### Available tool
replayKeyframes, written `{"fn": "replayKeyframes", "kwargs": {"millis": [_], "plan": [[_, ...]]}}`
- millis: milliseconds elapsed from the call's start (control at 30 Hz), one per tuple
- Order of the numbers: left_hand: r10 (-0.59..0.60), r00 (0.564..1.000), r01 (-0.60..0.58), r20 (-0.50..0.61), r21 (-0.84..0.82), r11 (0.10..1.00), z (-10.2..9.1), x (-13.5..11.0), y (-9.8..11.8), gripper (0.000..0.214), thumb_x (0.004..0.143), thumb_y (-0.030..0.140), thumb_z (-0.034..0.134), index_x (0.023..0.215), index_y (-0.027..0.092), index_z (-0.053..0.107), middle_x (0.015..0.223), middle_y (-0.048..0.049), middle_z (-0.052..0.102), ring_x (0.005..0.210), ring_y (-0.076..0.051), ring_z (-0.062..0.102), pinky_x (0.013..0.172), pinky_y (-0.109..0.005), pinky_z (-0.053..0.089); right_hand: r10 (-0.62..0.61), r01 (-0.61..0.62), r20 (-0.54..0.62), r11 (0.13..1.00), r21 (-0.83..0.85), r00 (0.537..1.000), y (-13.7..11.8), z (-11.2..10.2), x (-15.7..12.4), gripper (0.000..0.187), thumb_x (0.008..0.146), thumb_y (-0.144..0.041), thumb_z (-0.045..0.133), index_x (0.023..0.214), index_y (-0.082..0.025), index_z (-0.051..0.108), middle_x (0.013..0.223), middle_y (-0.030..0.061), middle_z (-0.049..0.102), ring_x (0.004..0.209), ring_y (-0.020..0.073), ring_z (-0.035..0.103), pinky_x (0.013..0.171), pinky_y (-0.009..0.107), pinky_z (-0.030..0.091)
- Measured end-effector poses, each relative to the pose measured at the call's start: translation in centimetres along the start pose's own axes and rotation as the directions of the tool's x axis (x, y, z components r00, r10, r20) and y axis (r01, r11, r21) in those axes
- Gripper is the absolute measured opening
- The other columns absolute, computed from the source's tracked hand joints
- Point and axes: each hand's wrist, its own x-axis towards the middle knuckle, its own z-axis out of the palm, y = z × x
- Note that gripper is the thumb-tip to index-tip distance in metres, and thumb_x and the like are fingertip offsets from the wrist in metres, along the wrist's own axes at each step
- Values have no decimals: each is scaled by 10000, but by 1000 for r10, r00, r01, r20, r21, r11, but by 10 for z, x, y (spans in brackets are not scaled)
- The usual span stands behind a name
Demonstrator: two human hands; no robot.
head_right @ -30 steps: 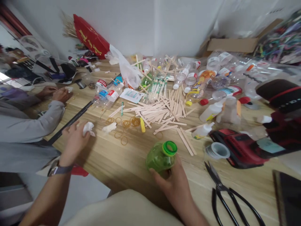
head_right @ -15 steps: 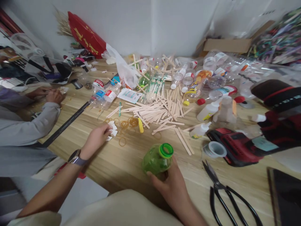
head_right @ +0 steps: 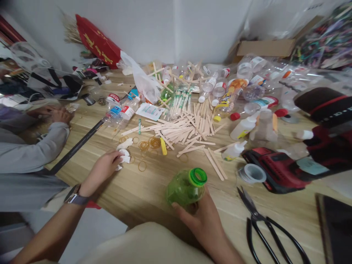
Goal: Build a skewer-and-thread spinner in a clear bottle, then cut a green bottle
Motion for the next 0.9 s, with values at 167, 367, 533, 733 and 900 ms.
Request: {"fn": "replayKeyframes", "kwargs": {"millis": [167,367,533,733,900], "plan": [[26,998,-22,-53,68,997,-10,-5,10,290,902,164,453,1074,148,685,1041,-147,674,967,-302,600,900,-434,456,12,-11,41,1000,-4,999,3,0,-2,377,690,-445,693,947,-172,664,927,132,750,823,305,714,734,417,590],[305,951,-310,51,167,936,-13,8,31,234,938,249,504,939,198,732,941,-92,695,924,-268,562,850,-397,447,-11,12,35,1000,-20,999,2,0,-1,339,687,-429,695,901,-168,661,876,132,745,783,297,709,711,412,589],[350,927,-372,135,209,905,-14,22,37,228,900,139,518,771,171,703,832,-100,710,858,-263,573,800,-389,427,2,-1,45,1000,-22,999,3,1,-2,338,689,-429,684,907,-172,665,905,130,747,803,297,707,708,410,584],[385,898,-428,213,220,877,-15,25,40,207,852,78,541,700,164,653,759,-101,690,825,-258,589,780,-378,418,26,-24,70,999,-30,997,5,0,-3,356,697,-440,684,930,-171,664,909,124,748,817,300,703,724,418,577],[378,906,-409,191,171,896,-13,25,39,214,865,86,511,701,158,628,807,-125,683,876,-275,577,815,-401,410,11,-9,37,999,-52,999,3,-1,-2,385,678,-435,694,951,-166,664,922,125,743,826,302,696,738,422,572]]}}
